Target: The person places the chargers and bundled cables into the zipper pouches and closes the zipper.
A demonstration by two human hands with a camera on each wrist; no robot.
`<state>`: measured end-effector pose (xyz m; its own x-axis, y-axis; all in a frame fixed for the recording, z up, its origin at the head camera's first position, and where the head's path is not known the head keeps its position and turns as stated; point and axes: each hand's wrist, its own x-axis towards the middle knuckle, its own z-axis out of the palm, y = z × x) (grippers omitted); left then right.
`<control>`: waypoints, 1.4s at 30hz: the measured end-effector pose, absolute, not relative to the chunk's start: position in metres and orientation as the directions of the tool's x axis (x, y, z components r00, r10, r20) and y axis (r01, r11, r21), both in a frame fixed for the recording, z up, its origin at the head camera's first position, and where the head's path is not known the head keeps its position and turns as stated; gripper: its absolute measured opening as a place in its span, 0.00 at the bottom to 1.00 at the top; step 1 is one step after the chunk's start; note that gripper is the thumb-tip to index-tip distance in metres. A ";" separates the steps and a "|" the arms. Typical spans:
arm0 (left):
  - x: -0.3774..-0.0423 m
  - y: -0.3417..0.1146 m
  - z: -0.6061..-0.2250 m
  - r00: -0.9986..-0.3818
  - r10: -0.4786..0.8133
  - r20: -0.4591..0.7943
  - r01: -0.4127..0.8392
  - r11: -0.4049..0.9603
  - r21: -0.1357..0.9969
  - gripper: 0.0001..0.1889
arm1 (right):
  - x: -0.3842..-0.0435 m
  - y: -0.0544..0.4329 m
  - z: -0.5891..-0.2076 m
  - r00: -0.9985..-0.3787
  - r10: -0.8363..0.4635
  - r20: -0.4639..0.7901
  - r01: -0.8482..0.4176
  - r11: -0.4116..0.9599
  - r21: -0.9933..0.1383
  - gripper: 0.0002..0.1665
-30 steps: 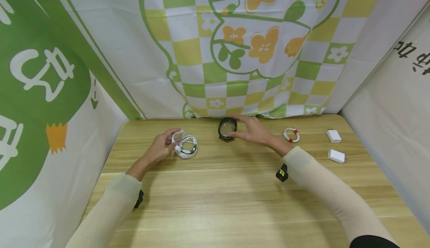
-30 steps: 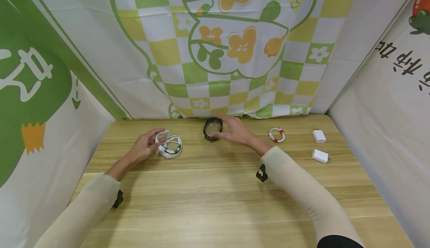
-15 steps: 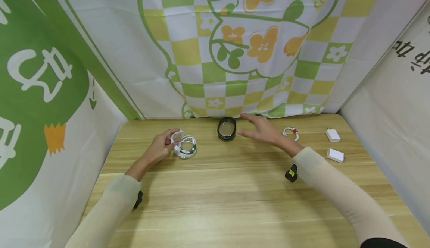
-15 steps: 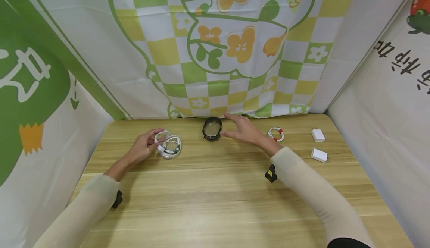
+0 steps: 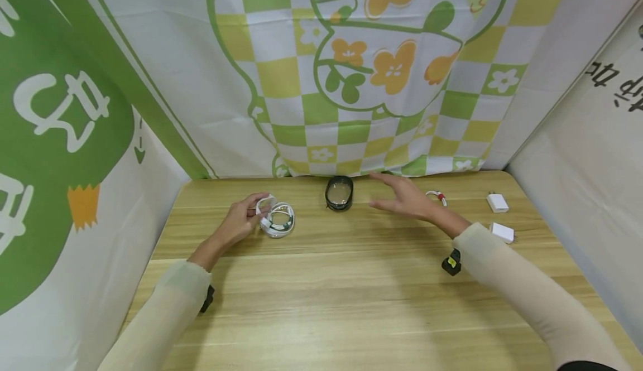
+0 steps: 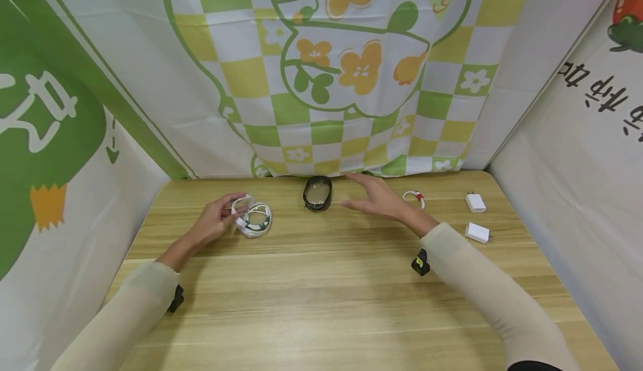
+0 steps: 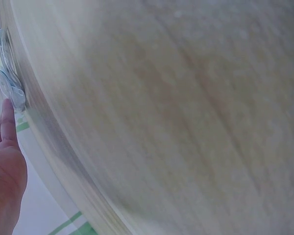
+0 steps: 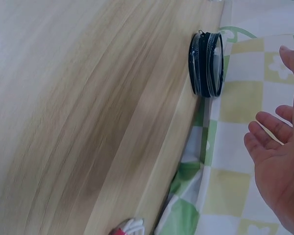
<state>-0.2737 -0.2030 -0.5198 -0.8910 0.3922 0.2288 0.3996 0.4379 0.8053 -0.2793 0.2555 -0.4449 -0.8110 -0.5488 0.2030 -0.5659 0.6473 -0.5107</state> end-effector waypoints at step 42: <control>-0.273 -0.201 -0.520 -0.897 0.372 0.238 0.397 0.445 0.802 0.27 | -0.251 0.326 -0.443 -0.773 -0.592 0.229 -0.628 0.664 -0.406 0.48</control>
